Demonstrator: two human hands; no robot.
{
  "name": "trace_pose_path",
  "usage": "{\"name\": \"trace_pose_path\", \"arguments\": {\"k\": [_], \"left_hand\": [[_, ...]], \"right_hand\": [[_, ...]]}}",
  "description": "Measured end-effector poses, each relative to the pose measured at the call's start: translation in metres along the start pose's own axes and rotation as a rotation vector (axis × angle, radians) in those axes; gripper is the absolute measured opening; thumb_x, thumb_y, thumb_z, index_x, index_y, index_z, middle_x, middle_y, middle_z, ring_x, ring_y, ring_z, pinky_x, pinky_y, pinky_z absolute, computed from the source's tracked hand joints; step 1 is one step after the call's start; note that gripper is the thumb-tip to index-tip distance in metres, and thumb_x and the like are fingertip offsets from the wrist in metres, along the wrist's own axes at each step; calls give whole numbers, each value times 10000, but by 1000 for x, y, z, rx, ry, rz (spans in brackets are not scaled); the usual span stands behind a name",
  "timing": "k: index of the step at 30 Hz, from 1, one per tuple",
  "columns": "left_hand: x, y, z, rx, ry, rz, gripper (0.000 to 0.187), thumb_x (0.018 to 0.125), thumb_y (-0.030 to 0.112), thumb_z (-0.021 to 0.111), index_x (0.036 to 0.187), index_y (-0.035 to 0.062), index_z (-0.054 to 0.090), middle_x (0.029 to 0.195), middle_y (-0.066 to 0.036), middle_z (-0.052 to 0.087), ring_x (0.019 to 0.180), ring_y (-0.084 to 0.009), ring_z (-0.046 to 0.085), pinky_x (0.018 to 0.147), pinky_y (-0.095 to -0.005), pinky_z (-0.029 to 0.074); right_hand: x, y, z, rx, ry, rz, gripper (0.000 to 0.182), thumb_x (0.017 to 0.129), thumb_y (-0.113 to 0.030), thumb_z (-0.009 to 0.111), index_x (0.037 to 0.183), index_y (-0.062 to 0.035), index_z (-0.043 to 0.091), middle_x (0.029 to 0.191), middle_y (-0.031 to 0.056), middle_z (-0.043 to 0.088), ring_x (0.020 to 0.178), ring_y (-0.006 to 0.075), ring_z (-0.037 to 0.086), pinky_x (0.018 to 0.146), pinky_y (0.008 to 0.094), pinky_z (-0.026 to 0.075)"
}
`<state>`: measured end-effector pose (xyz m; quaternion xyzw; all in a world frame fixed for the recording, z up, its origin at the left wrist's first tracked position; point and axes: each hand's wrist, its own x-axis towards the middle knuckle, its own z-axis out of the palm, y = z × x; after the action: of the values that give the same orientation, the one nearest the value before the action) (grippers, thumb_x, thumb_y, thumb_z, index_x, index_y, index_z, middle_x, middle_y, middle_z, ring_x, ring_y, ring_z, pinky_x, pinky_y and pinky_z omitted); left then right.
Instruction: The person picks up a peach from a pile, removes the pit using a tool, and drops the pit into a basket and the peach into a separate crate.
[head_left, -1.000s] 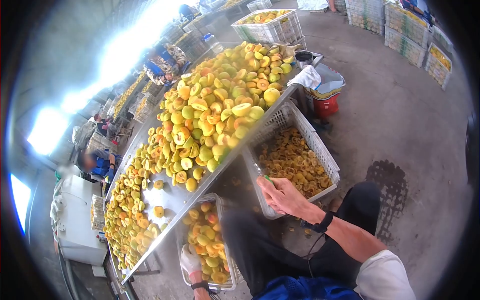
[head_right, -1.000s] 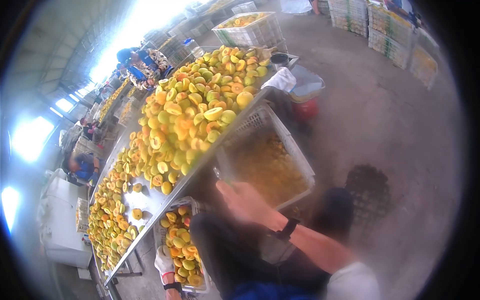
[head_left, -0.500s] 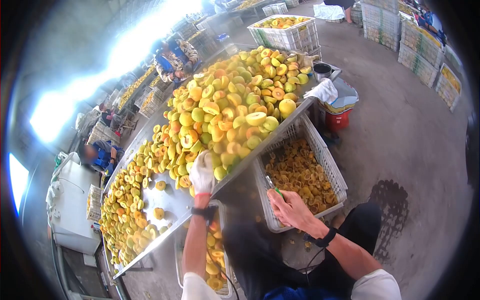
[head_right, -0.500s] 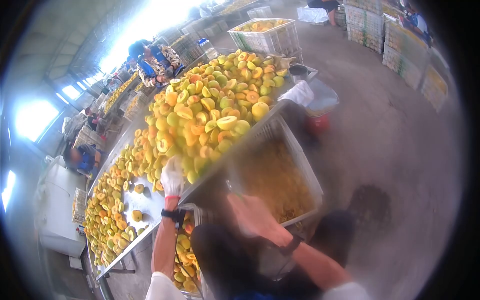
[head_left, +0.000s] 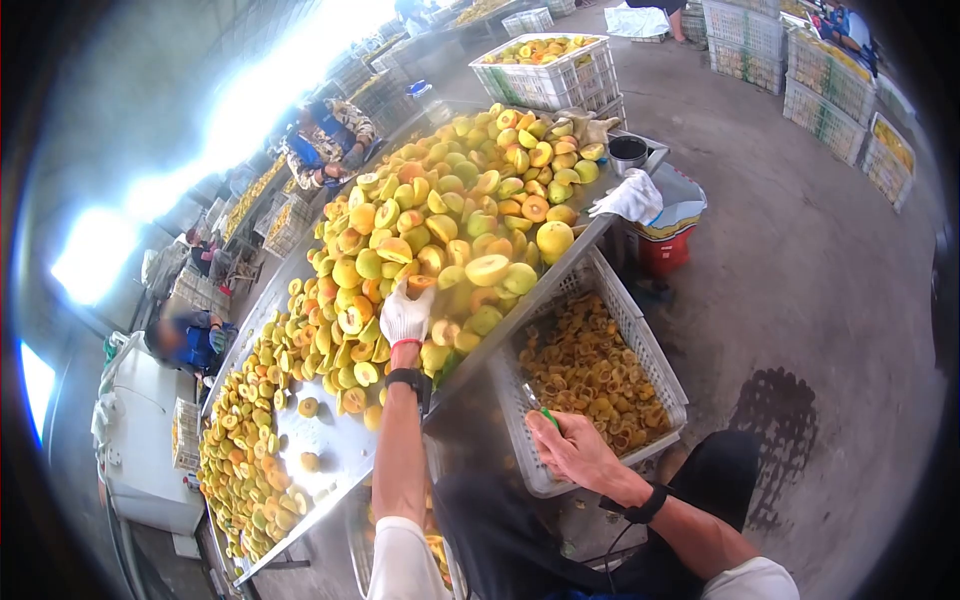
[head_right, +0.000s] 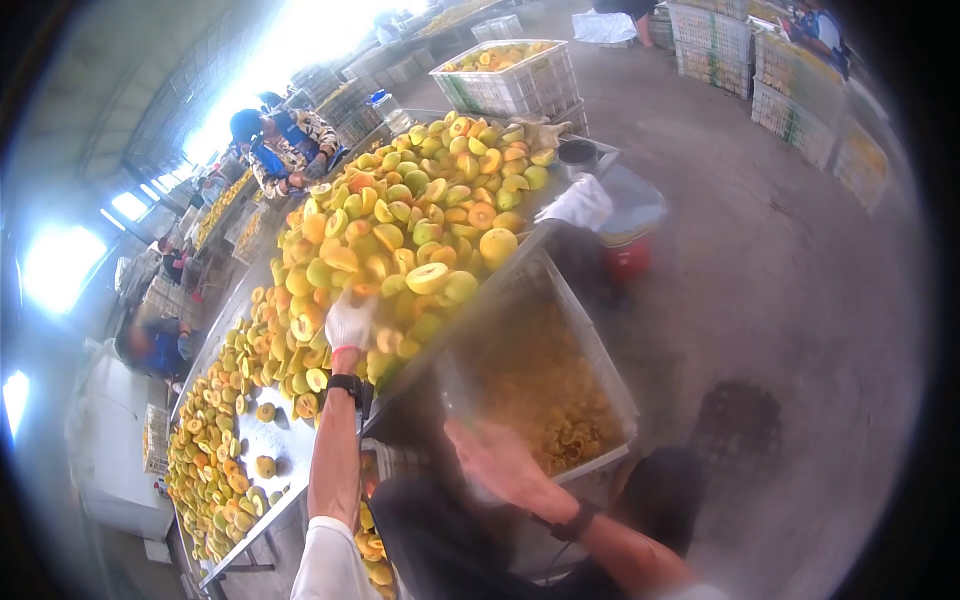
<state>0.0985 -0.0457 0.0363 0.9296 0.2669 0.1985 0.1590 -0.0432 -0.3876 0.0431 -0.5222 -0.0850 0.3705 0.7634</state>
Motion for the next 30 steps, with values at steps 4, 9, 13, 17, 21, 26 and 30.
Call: {"name": "trace_pose_path", "arguments": {"k": [4,9,13,17,21,26,30], "left_hand": [[-8,-7,1,-268,88,21,638,812,472,760,1320,92,690,1098,-198,728,1006,-313,702,907,-407,542],[-44,7,-36,-787,28,7,565,915,192,748,1390,-63,578,1135,-129,708,966,-168,686,852,-313,574],[-107,40,-93,-964,-180,60,636,943,100,701,1505,-51,444,1300,-135,651,1073,-168,681,887,-301,586],[-168,58,-125,-828,-315,176,691,886,64,720,1515,-27,450,1402,-137,595,1216,-178,627,1025,-315,517],[-216,76,-137,-788,-438,230,737,849,47,741,1524,-8,451,1468,-139,567,1309,-183,562,1118,-336,441],[-245,85,-123,-868,-456,241,773,822,-16,749,1530,-7,440,1454,-130,572,1316,-187,551,1131,-342,428],[-255,88,-109,-1334,-569,86,613,1005,305,632,1516,11,466,1405,-106,596,1252,-186,578,1078,-338,462]], "right_hand": [[-1,-1,0,-4,-9,-67,445,1106,-413,504,785,-110,449,610,-81,368,488,23,331,433,236,270],[8,18,-5,-171,55,-207,416,1100,-395,515,825,-83,491,633,-63,409,539,42,387,467,247,329],[-1,-5,5,-436,197,-341,379,1088,-353,533,895,-27,536,654,21,504,601,101,487,545,314,417],[-1,-10,11,-490,282,-450,345,1046,-330,574,1118,7,601,826,282,665,792,467,680,680,508,485],[-6,-16,16,-433,273,-497,333,1037,-296,597,1165,11,596,852,263,654,801,418,674,742,466,501],[-4,-5,8,-308,254,-543,284,1035,-264,602,1161,-9,611,835,107,657,758,241,649,731,398,516],[-14,-14,4,-16,138,-259,270,1066,-282,572,1209,-53,587,758,-36,523,470,23,397,411,220,327]]}}
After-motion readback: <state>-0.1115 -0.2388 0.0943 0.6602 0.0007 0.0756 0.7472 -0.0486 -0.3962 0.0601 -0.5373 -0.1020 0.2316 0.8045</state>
